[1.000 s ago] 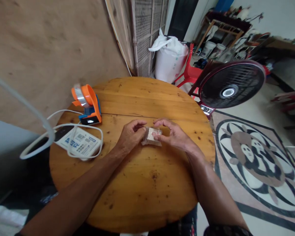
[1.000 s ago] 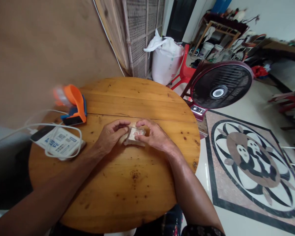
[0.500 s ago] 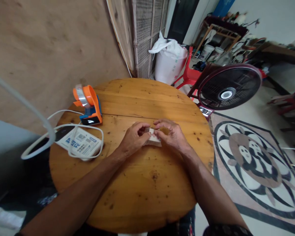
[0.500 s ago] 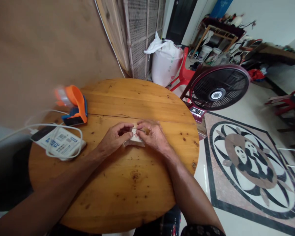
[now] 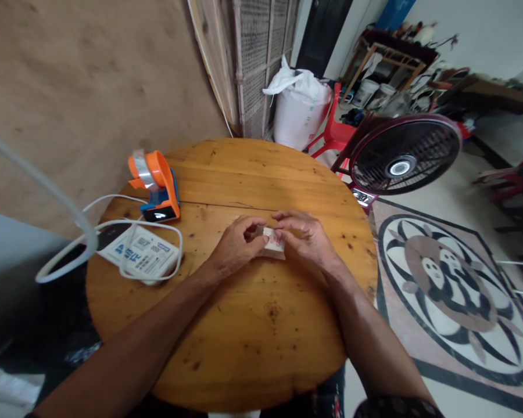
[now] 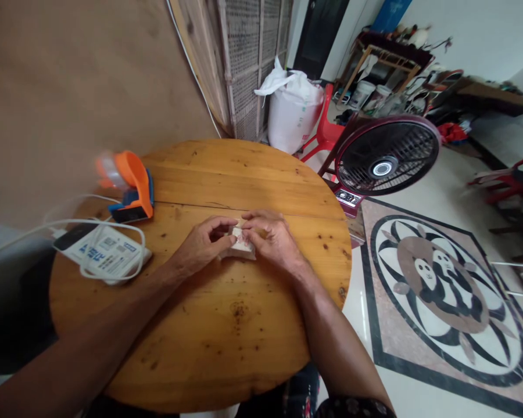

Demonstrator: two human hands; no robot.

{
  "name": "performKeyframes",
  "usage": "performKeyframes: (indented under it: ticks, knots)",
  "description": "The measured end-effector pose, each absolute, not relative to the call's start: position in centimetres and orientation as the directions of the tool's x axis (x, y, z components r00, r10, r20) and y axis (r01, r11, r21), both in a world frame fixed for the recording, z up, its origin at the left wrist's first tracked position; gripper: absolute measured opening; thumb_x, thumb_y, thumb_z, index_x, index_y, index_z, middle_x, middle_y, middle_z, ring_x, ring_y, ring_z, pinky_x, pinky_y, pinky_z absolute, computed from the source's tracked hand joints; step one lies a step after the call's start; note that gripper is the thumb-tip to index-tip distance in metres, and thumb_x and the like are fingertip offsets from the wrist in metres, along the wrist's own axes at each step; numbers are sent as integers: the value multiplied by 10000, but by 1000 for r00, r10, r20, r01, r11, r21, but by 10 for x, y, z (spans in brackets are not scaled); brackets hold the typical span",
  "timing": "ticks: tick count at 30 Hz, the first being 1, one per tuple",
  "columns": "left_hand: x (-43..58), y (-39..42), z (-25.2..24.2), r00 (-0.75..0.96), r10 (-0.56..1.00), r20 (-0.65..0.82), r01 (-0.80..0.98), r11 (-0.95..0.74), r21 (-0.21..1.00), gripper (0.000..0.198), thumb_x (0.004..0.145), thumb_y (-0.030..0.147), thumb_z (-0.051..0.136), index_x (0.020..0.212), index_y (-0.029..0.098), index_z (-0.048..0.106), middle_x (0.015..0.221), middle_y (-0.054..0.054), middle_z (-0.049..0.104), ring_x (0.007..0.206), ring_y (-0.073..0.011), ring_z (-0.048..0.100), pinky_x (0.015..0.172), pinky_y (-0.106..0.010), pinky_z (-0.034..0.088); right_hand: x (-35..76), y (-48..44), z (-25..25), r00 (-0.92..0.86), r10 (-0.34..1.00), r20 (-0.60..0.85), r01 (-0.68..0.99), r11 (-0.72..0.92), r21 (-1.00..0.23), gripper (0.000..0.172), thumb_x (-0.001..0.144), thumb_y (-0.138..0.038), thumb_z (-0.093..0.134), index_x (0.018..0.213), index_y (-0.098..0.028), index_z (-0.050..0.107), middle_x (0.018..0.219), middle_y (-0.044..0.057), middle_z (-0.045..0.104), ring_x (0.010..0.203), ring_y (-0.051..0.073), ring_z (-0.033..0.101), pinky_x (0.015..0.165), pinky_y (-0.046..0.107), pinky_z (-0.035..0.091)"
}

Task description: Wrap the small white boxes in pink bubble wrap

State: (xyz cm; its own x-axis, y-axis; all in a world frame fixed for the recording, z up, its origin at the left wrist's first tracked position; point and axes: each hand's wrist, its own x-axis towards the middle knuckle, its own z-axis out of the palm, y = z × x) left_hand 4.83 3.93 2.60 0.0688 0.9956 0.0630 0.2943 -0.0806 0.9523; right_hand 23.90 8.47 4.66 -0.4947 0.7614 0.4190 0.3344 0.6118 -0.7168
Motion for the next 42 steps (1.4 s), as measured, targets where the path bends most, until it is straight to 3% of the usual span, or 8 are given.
performKeyframes:
  ticks: [6,12,20,24,28,32,36,42]
  knots:
    - [46,40,27,27,999,24,288,-31,957,412,734,326,621,1100,139,650,1060,-113,679,911,-226,654,821,-379,540,251,85,59,-472,783,406,318,580,-750,100,832,-274,686,930,-267,703,1113,34,695,1052,200,652,954,385,474]
    - [40,42,32,8,1000,17,391,-19,920,412,737,360,610,1072,124,645,983,-116,690,837,-232,653,747,-364,534,247,84,51,-582,748,319,428,615,-662,216,790,-291,728,1002,-288,686,1164,25,682,1088,217,633,980,408,452]
    - [43,37,37,94,994,58,593,-102,799,408,792,424,601,1099,159,647,975,-98,687,852,-237,636,765,-364,511,243,85,45,-542,730,417,479,676,-560,64,837,-248,657,869,-262,711,1056,31,728,1012,229,666,925,419,445]
    - [48,33,40,94,994,49,592,-95,801,528,774,394,622,1237,144,578,1060,-113,664,927,-255,625,840,-393,500,236,83,44,-480,754,449,427,648,-631,88,848,-213,621,813,-232,699,977,41,743,934,212,688,888,383,467]
    - [50,30,41,103,992,67,548,-113,829,762,720,364,681,1404,153,422,1090,-102,628,934,-240,618,876,-394,492,235,80,47,-380,841,385,334,513,-790,88,849,-266,629,797,-227,689,960,31,732,906,190,681,847,344,500]
    - [50,29,40,153,983,98,497,-162,853,822,694,327,709,1437,205,379,1122,-86,606,963,-231,612,885,-380,494,239,79,52,-307,896,322,213,395,-894,86,833,-297,657,791,-233,695,956,20,728,928,189,667,877,353,501]
    - [50,30,35,212,971,107,427,-190,884,834,689,319,727,1438,207,378,1230,-117,579,1053,-257,604,910,-397,499,243,81,54,-275,916,293,124,336,-934,63,821,-295,679,794,-243,704,953,7,728,920,180,662,892,355,500]
    - [50,30,32,280,958,63,350,-163,922,956,671,355,772,1490,202,303,1385,-155,520,1218,-321,543,1013,-460,456,245,82,56,-225,933,279,115,310,-944,97,807,-332,696,781,-239,705,945,15,733,921,193,665,897,373,509]
